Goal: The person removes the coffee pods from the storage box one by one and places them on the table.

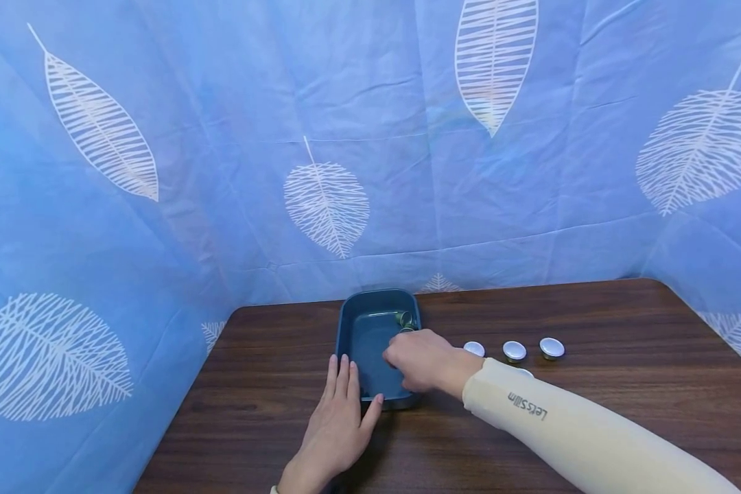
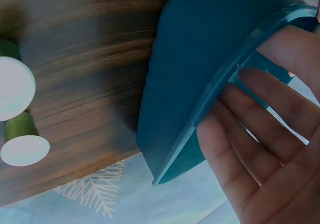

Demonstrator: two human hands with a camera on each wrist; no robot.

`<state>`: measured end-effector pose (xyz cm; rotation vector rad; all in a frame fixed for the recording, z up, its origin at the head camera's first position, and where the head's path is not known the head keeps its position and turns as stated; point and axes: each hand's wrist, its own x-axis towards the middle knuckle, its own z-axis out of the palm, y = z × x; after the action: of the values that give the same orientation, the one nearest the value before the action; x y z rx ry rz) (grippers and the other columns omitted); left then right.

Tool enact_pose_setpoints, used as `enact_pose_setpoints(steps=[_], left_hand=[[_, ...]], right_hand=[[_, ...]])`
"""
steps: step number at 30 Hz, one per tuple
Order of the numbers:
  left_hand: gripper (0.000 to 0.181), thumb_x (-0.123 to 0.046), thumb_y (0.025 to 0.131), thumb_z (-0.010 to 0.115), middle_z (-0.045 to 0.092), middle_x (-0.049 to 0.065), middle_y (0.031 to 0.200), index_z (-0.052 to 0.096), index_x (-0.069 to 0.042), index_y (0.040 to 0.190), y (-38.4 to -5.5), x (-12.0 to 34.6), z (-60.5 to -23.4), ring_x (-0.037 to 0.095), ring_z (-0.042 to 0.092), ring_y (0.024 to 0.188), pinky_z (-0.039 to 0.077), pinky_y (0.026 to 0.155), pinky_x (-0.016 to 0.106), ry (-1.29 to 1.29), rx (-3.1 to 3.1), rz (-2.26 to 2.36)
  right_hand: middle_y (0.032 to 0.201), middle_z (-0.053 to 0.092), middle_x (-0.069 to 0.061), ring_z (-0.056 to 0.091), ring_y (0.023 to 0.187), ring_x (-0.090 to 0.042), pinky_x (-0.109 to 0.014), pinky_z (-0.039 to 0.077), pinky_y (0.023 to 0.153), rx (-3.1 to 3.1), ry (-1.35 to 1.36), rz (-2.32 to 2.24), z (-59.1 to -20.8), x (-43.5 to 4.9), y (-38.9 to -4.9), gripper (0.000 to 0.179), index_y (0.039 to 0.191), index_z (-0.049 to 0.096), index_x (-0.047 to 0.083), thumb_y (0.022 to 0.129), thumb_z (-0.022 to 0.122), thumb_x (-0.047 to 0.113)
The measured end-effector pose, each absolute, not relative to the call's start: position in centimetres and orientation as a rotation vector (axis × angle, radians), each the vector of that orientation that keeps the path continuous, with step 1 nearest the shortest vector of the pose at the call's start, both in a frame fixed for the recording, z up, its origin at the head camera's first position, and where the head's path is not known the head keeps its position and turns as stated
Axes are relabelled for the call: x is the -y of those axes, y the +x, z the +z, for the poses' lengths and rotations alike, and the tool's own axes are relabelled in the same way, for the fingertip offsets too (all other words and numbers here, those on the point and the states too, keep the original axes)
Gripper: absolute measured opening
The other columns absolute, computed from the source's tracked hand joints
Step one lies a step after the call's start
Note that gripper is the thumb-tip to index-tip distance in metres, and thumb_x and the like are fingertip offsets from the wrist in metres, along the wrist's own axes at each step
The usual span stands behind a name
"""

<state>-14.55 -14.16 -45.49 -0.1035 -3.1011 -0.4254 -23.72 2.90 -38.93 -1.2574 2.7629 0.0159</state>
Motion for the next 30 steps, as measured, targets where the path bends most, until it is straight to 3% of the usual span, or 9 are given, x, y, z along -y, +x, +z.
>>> enact_pose_setpoints(steps=[11, 21, 25, 30], left_hand=[[0.091, -0.072, 0.094, 0.017, 0.01, 0.014, 0.163, 0.023, -0.004, 0.153, -14.6, 14.2, -45.6, 0.028, -0.004, 0.151, 0.026, 0.116, 0.049, -0.104, 3.103, -0.427], [0.081, -0.061, 0.098, 0.033, 0.01, 0.014, 0.163, 0.023, -0.003, 0.153, -14.8, 14.1, -45.5, 0.028, -0.003, 0.151, 0.025, 0.117, 0.05, -0.107, 3.089, -0.44], [0.082, -0.064, 0.097, 0.03, 0.011, 0.014, 0.163, 0.023, -0.003, 0.153, -14.8, 14.2, -45.5, 0.028, -0.002, 0.151, 0.026, 0.116, 0.05, -0.107, 3.09, -0.43], [0.091, -0.073, 0.093, 0.016, 0.011, 0.013, 0.163, 0.023, -0.004, 0.153, -14.8, 14.3, -45.7, 0.029, -0.001, 0.151, 0.027, 0.116, 0.05, -0.101, 3.107, -0.415]], right_hand=[[0.084, 0.066, 0.004, 0.056, 0.073, -0.009, -0.031, 0.055, 0.066, -2.768, -1.202, 0.084, -39.6, -2.0, -24.0, 0.025, 0.098, 0.075, 0.016, 0.076, 0.083, 0.022], [0.077, 0.064, 0.005, 0.049, 0.067, -0.01, -0.03, 0.052, 0.063, -2.786, -1.155, 0.079, -40.1, -1.8, -24.2, 0.014, 0.089, 0.074, 0.017, 0.077, 0.081, 0.016], [0.076, 0.063, 0.005, 0.049, 0.066, -0.01, -0.03, 0.052, 0.064, -2.78, -1.127, 0.059, -40.3, -1.6, -24.4, 0.011, 0.088, 0.074, 0.017, 0.078, 0.08, 0.014], [0.073, 0.063, 0.005, 0.051, 0.063, -0.011, -0.03, 0.054, 0.066, -2.762, -1.071, 0.029, -40.8, -1.3, -24.5, 0.012, 0.09, 0.075, 0.016, 0.079, 0.079, 0.015]])
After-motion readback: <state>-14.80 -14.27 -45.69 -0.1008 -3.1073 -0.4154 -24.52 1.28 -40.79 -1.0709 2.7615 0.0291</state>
